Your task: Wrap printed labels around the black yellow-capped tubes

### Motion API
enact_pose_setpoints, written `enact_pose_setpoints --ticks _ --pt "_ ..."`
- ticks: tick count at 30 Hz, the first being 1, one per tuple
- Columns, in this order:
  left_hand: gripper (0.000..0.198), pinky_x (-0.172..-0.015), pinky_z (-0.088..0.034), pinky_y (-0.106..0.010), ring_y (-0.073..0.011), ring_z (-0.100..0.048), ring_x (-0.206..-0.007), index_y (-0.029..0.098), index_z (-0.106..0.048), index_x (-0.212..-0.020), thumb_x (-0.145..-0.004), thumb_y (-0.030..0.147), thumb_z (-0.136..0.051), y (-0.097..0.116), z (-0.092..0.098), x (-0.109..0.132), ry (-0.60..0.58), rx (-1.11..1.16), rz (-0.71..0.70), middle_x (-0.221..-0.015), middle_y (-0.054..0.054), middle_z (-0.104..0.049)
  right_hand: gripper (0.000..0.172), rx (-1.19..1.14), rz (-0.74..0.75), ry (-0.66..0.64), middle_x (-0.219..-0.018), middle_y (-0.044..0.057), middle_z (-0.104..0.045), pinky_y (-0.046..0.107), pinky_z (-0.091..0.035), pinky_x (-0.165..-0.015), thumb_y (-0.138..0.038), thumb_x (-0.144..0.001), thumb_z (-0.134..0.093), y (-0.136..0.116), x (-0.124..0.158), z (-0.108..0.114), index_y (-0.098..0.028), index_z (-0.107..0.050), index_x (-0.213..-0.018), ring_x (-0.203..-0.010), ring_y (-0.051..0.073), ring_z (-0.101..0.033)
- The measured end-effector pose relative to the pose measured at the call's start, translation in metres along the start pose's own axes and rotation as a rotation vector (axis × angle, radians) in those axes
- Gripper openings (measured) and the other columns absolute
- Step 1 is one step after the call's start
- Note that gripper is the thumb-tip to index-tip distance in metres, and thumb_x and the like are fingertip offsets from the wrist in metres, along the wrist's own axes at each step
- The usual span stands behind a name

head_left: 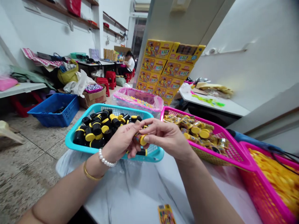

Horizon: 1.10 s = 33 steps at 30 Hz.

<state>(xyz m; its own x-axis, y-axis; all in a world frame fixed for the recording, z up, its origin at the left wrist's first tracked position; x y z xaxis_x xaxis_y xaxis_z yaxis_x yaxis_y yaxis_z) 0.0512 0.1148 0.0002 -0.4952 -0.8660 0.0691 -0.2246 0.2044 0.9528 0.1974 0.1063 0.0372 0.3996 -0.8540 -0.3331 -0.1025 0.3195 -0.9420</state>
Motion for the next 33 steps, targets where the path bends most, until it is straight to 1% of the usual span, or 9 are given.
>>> enact_pose_setpoints --ticks 2,5,7,10,13,17,22,26,33 --pt "0.055 -0.038 -0.046 -0.022 -0.0122 -0.060 -0.045 0.019 -0.054 -0.101 -0.084 0.070 -0.059 0.001 -0.004 0.007 0.117 -0.058 -0.155 -0.076 -0.004 -0.069 0.013 0.137 0.024 0.154 -0.100 0.007 -0.075 0.028 -0.063 -0.058 -0.029 -0.076 -0.084 -0.011 0.004 0.015 -0.022 -0.081 -0.087 -0.067 0.015 -0.072" --pt "0.039 -0.062 -0.053 -0.025 -0.0131 -0.064 -0.068 0.020 -0.057 -0.109 -0.088 0.052 -0.066 -0.003 -0.020 0.024 0.234 -0.353 -0.482 -0.093 -0.005 -0.069 0.018 0.523 0.058 0.611 -0.087 0.009 -0.078 0.031 -0.061 -0.064 -0.027 -0.081 -0.078 -0.029 0.015 0.063 -0.017 -0.079 -0.096 -0.066 0.016 -0.071" --pt "0.020 -0.070 -0.051 -0.026 -0.0135 -0.062 -0.071 0.020 -0.064 -0.096 -0.090 0.039 -0.066 -0.020 -0.040 0.034 0.049 -0.622 -0.594 -0.083 -0.004 -0.068 0.025 0.883 0.044 0.858 -0.092 0.012 -0.079 0.036 -0.058 -0.079 -0.023 -0.079 -0.079 -0.037 0.024 0.094 -0.014 -0.079 -0.102 -0.079 0.020 -0.072" --pt "0.015 -0.071 -0.050 -0.029 -0.0170 -0.061 -0.072 0.018 -0.070 -0.089 -0.092 0.031 -0.063 -0.066 -0.067 0.046 -0.399 -0.943 -0.545 -0.078 -0.006 -0.067 0.034 1.280 -0.042 0.946 -0.109 0.013 -0.078 0.043 -0.047 -0.099 -0.022 -0.074 -0.083 -0.041 0.029 0.115 -0.013 -0.078 -0.106 -0.107 0.027 -0.069" --pt "0.016 -0.070 -0.050 -0.030 -0.0202 -0.062 -0.077 0.018 -0.074 -0.089 -0.092 0.028 -0.062 -0.109 -0.078 0.050 -0.618 -1.213 -0.443 -0.087 -0.008 -0.068 0.025 1.300 -0.031 0.837 -0.107 0.008 -0.079 0.038 -0.049 -0.097 -0.028 -0.083 -0.076 -0.041 0.023 0.103 -0.016 -0.078 -0.105 -0.106 0.024 -0.070" --pt "0.020 -0.067 -0.052 -0.028 -0.0177 -0.062 -0.075 0.017 -0.075 -0.080 -0.092 0.020 -0.060 -0.119 -0.077 0.048 -0.621 -1.193 -0.420 -0.090 -0.008 -0.068 0.018 1.248 0.028 0.693 -0.099 0.007 -0.079 0.036 -0.051 -0.093 -0.029 -0.087 -0.073 -0.039 0.015 0.073 -0.016 -0.080 -0.098 -0.097 0.022 -0.071" --pt "0.020 -0.074 -0.056 -0.025 -0.0111 -0.065 -0.071 0.017 -0.078 -0.093 -0.095 0.022 -0.058 -0.045 -0.057 0.049 -0.294 -0.830 -0.680 -0.116 -0.014 -0.068 0.021 0.901 -0.024 0.536 -0.074 0.003 -0.073 0.033 -0.055 -0.069 -0.038 -0.084 -0.075 -0.036 0.017 0.065 -0.018 -0.080 -0.089 -0.069 0.018 -0.069" --pt "0.016 -0.074 -0.056 -0.025 -0.0150 -0.068 -0.080 0.024 -0.080 -0.098 -0.090 0.019 -0.066 0.015 -0.025 0.044 0.154 -0.751 -0.744 -0.093 -0.006 -0.074 0.045 0.524 -0.235 0.187 -0.058 0.003 -0.066 0.025 -0.045 -0.045 -0.059 -0.081 -0.070 -0.022 0.011 0.046 -0.017 -0.074 -0.066 -0.048 0.013 -0.057" --pt "0.046 -0.065 -0.053 -0.023 -0.0128 -0.063 -0.071 0.023 -0.070 -0.123 -0.077 0.013 -0.071 0.017 0.001 0.017 0.326 -0.539 -0.505 -0.081 -0.001 -0.069 0.041 0.335 -0.299 -0.064 -0.051 -0.004 -0.051 0.021 -0.039 -0.045 -0.052 -0.078 -0.074 0.006 -0.002 0.000 -0.018 -0.062 -0.059 -0.048 0.008 -0.046"
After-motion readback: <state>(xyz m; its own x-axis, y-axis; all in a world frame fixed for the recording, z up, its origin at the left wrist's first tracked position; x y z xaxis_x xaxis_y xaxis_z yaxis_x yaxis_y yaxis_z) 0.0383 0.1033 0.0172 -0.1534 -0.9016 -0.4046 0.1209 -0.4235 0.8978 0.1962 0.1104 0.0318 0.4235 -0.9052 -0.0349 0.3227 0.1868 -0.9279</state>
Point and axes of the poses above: each hand's wrist, its own x-axis away from the middle knuckle, its own z-axis out of the back of the hand, y = z × x, the point moved 3 cm from there along -x, towards the middle knuckle
